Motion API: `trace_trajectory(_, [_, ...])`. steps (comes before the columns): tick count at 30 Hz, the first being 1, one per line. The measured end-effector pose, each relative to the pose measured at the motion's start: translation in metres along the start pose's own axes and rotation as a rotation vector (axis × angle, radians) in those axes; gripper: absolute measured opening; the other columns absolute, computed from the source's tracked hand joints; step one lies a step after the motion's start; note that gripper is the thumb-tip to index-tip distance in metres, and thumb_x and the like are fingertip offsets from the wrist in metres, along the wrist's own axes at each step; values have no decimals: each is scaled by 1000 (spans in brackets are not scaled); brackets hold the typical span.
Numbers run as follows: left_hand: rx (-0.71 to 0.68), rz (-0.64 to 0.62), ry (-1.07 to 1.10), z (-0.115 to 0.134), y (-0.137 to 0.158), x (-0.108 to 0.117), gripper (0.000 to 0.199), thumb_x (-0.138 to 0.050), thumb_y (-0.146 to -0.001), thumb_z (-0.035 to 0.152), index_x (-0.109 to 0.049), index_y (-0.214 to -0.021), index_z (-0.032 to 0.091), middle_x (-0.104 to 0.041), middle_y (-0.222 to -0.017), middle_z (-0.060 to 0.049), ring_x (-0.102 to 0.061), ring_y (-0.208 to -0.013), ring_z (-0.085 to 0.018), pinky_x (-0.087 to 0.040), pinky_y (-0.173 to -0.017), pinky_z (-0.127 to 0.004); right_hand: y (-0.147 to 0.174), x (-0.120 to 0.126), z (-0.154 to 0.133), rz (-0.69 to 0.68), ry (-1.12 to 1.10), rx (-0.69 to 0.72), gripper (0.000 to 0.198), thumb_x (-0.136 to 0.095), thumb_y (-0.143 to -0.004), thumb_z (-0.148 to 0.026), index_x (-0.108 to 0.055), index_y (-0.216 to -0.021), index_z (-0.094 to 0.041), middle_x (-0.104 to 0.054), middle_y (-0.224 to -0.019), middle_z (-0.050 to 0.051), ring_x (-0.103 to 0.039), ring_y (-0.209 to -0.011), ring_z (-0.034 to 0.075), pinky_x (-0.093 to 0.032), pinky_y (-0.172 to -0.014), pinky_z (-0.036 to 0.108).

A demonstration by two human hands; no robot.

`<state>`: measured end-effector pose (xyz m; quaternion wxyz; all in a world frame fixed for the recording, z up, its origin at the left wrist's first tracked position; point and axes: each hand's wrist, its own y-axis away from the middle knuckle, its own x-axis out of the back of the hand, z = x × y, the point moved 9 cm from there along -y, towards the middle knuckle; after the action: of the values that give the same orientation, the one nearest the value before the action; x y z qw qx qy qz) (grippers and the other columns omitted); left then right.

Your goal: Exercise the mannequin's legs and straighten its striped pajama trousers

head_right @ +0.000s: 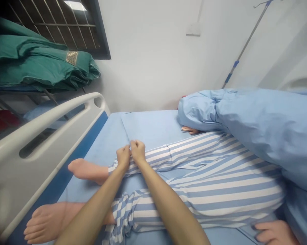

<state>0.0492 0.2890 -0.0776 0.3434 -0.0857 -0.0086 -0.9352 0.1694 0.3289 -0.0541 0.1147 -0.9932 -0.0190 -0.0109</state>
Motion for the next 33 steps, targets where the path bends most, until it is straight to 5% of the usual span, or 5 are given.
trace_trajectory(10, [-147,-84,-189,12,21,-18,32,-45,-67,31,-31,-41,19,-25,-42,5,-27,-46,-8,-21,-47,-23,-8,25,5,-72,75,40,32,-43,-73,-34,-30,-49,-18,-27,-47,-7,-28,-48,7,-24,-48,21])
trace_trajectory(17, [-189,-101,-267,30,23,-30,33,-45,-66,29,-25,-42,20,-17,-45,5,-23,-47,-8,-19,-47,-24,-32,83,0,2,234,94,32,-44,-73,-33,-30,-49,-18,-27,-48,-7,-28,-49,7,-24,-49,21])
trace_trajectory(26, [-236,-120,-209,50,50,-105,31,-43,-67,27,-26,-43,20,-20,-44,6,-24,-46,-8,-20,-46,-23,-52,140,2,61,168,67,32,-43,-74,-36,-33,-50,-18,-27,-48,-6,-28,-49,7,-25,-49,21])
trace_trajectory(33, [-291,-156,-154,64,60,-140,29,-42,-69,27,-27,-44,20,-22,-45,6,-26,-47,-8,-23,-48,-23,-61,159,10,-171,200,50,35,-46,-73,-39,-34,-48,-18,-27,-46,-7,-29,-48,7,-26,-49,21])
